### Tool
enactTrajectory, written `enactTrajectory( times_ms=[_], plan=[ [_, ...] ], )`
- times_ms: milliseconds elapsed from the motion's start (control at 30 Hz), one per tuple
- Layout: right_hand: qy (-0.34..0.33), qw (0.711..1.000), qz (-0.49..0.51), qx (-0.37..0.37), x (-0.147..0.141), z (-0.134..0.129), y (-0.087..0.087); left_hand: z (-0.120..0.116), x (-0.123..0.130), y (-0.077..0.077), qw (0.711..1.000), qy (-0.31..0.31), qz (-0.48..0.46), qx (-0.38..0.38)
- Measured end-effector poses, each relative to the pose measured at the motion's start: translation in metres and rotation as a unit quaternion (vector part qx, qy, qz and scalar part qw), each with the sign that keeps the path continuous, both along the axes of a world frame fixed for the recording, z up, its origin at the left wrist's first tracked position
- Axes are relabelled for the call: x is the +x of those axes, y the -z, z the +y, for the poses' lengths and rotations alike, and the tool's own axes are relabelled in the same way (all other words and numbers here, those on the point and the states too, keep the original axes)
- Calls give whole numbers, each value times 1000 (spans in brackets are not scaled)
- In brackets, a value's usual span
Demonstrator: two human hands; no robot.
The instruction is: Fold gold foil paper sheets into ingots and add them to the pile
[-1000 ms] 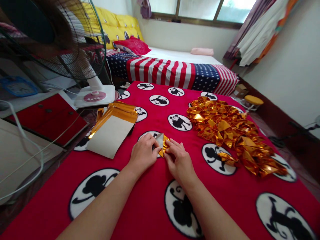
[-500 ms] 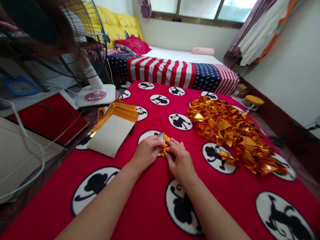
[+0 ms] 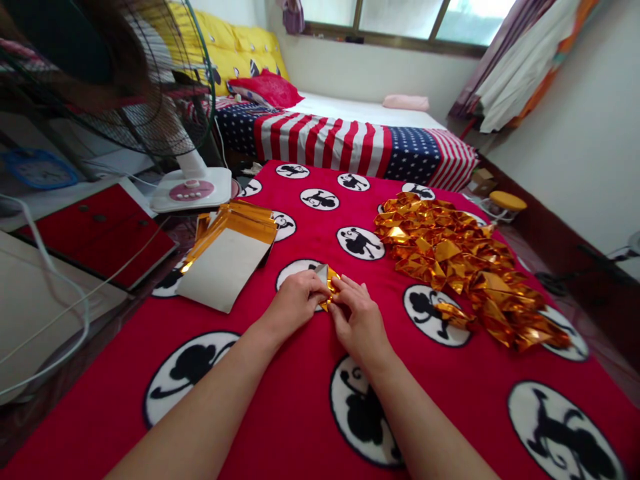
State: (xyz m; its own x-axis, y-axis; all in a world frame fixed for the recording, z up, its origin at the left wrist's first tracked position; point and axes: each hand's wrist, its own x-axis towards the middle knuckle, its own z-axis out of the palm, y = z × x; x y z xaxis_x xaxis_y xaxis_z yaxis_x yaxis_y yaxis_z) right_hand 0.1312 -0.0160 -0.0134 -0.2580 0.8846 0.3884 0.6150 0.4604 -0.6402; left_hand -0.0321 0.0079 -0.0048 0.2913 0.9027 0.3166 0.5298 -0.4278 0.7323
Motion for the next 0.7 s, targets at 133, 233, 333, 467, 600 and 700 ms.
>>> enactTrajectory(
  times_ms=[133, 233, 333, 467, 600, 700],
  plan=[
    [14, 1000, 5, 0, -3, 1, -1, 0, 0, 0, 1000, -3, 3, 2],
    [19, 1000, 7, -1, -6, 1, -1, 0, 0, 1, 1000, -2, 6, 3],
    [23, 1000, 6, -9, -7, 0, 0, 0, 1, 0, 1000, -7, 7, -2],
    [22, 1000, 6, -16, -6, -2, 1, 0, 1, -3, 1000, -8, 21, -12],
    [20, 1000, -1, -18, -5, -2, 0, 1, 2, -5, 999, -12, 38, -29],
    [21, 1000, -7, -20, -6, -3, -1, 0, 5, -3, 998, -44, 36, -26]
  ],
)
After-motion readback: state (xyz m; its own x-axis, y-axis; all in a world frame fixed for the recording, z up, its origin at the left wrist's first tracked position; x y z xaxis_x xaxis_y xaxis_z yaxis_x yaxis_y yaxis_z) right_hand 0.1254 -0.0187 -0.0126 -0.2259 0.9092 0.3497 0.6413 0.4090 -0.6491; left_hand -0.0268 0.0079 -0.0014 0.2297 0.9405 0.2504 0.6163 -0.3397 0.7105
